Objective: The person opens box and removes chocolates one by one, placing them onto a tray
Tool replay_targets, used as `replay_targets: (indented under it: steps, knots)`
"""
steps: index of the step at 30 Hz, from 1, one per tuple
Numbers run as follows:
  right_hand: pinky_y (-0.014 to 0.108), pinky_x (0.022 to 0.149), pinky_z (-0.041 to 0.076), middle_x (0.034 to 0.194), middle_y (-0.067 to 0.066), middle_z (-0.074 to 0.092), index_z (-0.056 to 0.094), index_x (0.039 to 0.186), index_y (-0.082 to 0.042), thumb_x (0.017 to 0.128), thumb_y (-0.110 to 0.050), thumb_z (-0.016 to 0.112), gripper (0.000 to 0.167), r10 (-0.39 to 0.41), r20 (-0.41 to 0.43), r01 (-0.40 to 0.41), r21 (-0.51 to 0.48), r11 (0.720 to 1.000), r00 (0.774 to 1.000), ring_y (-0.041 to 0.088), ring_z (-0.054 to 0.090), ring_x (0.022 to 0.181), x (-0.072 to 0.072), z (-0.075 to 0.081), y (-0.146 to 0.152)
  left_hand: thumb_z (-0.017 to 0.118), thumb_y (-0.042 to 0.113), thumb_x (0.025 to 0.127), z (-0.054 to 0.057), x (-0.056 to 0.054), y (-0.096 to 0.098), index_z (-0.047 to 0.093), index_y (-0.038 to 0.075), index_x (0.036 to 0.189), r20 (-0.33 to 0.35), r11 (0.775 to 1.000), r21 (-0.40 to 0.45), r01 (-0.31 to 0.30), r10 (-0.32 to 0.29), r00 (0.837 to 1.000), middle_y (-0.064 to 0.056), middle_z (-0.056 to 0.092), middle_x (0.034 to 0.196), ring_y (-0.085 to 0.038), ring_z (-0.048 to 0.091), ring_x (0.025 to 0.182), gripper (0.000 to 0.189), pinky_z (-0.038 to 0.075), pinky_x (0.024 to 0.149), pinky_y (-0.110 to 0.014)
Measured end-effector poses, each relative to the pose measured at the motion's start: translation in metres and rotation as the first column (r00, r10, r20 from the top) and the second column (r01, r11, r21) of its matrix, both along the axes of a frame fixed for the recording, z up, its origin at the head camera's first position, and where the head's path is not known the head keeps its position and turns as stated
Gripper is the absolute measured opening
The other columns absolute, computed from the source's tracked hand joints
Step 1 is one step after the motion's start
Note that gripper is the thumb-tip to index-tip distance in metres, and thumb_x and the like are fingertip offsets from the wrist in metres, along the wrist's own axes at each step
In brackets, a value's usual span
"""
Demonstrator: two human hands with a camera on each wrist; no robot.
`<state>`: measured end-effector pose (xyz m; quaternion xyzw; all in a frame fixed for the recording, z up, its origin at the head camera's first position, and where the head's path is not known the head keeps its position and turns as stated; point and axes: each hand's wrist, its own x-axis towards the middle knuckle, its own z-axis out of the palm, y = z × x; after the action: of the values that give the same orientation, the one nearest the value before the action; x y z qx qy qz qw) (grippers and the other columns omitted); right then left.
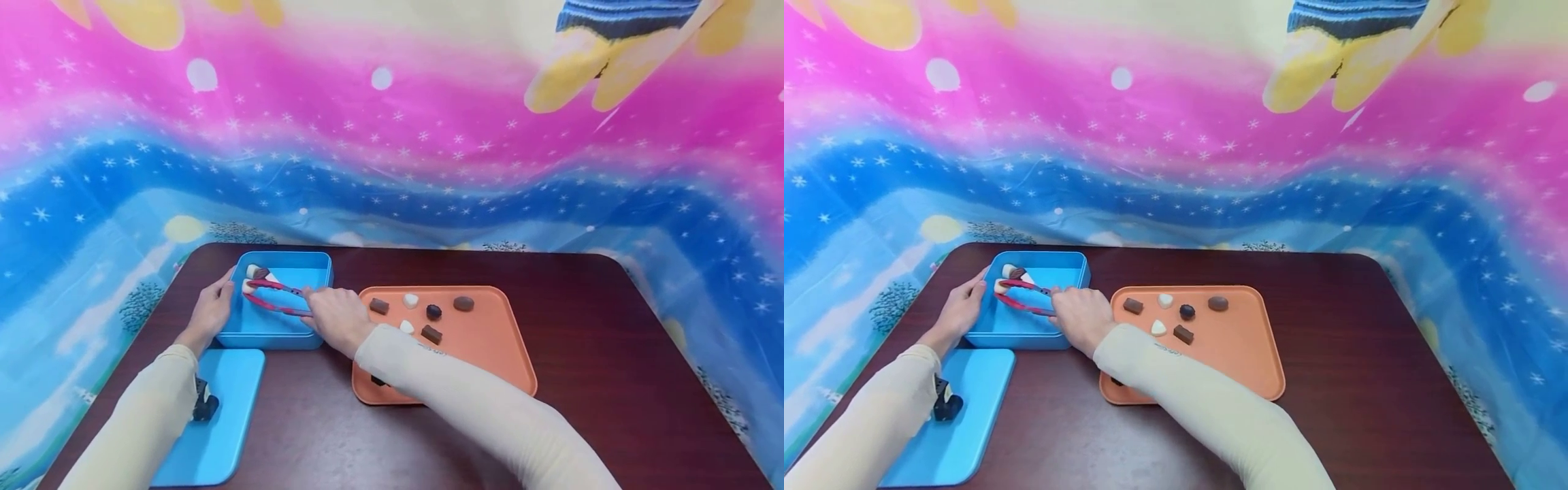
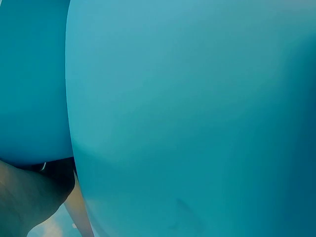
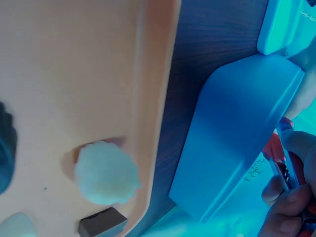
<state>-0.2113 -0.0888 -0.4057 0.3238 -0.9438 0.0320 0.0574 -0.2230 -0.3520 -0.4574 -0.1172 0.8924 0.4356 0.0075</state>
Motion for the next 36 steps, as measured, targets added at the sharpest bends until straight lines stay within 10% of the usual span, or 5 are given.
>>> replay_targets:
  steps: [36]
  knots:
    - [0.018, 0.044, 0.040, 0.073, -0.005, 0.061, 0.065, 0.119, -0.019, 0.094, -0.043, 0.071, 0.035, 0.058, -0.042, -0.064, -0.175, 0.982, 0.997, 0.008, 0.054, 0.055, 0.027, 0.006, 0.061, 0.019, 0.038, 0.112, -0.002, 0.000, 0.001, 0.010, 0.018, 0.163, -0.014, 1.000, 0.013, 0.005, -0.005, 1.000, -0.024, 0.013, 0.168, -0.054, 0.014, 0.152, 0.055, 0.018, 0.119, -0.073]
